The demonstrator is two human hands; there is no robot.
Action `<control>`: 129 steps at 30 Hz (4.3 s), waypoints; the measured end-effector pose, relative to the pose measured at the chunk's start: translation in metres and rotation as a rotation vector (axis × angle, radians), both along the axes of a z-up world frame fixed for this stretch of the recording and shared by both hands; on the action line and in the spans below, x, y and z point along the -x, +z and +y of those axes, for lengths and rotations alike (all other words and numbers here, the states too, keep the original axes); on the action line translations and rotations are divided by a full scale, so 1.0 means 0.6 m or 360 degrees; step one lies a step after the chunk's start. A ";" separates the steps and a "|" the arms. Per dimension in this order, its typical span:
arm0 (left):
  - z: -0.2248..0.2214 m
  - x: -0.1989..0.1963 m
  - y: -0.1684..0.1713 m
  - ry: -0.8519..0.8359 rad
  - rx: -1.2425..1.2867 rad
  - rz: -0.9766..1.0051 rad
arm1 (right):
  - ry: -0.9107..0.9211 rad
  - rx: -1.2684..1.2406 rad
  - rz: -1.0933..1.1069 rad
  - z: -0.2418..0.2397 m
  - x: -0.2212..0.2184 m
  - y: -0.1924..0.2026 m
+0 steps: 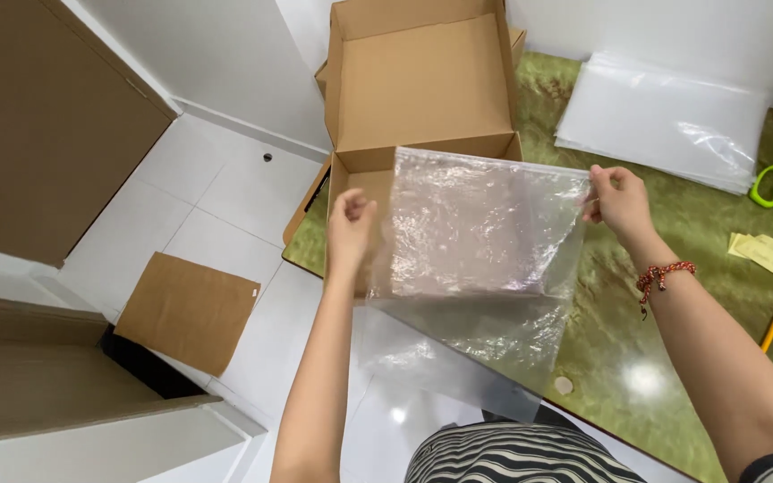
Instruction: The person assembles a cardboard box, ties it with a white ribbon, and places a yellow note on top. They then open another box, remove a purple garment wrapped in bubble wrap, and hang it on a clothing rack. Finally, they fold the bubble wrap and place it back into the box.
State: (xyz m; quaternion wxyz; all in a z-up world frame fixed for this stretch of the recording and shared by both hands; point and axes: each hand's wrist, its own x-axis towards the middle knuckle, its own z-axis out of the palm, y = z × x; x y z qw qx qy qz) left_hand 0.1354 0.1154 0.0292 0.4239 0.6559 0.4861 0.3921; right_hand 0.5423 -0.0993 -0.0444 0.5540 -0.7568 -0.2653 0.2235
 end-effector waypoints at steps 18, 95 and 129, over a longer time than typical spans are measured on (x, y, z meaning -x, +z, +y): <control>-0.013 0.093 -0.198 -0.0591 0.0635 0.1440 | 0.0105 0.0336 0.0879 -0.246 0.204 -0.082; -0.260 0.106 -0.135 -0.0397 0.1201 -0.0082 | -0.0275 -0.0021 0.0837 -0.375 0.294 -0.186; -0.041 -0.665 -0.144 -0.0424 0.1658 -0.0323 | -0.0819 -0.0222 0.0308 -0.183 -0.454 -0.185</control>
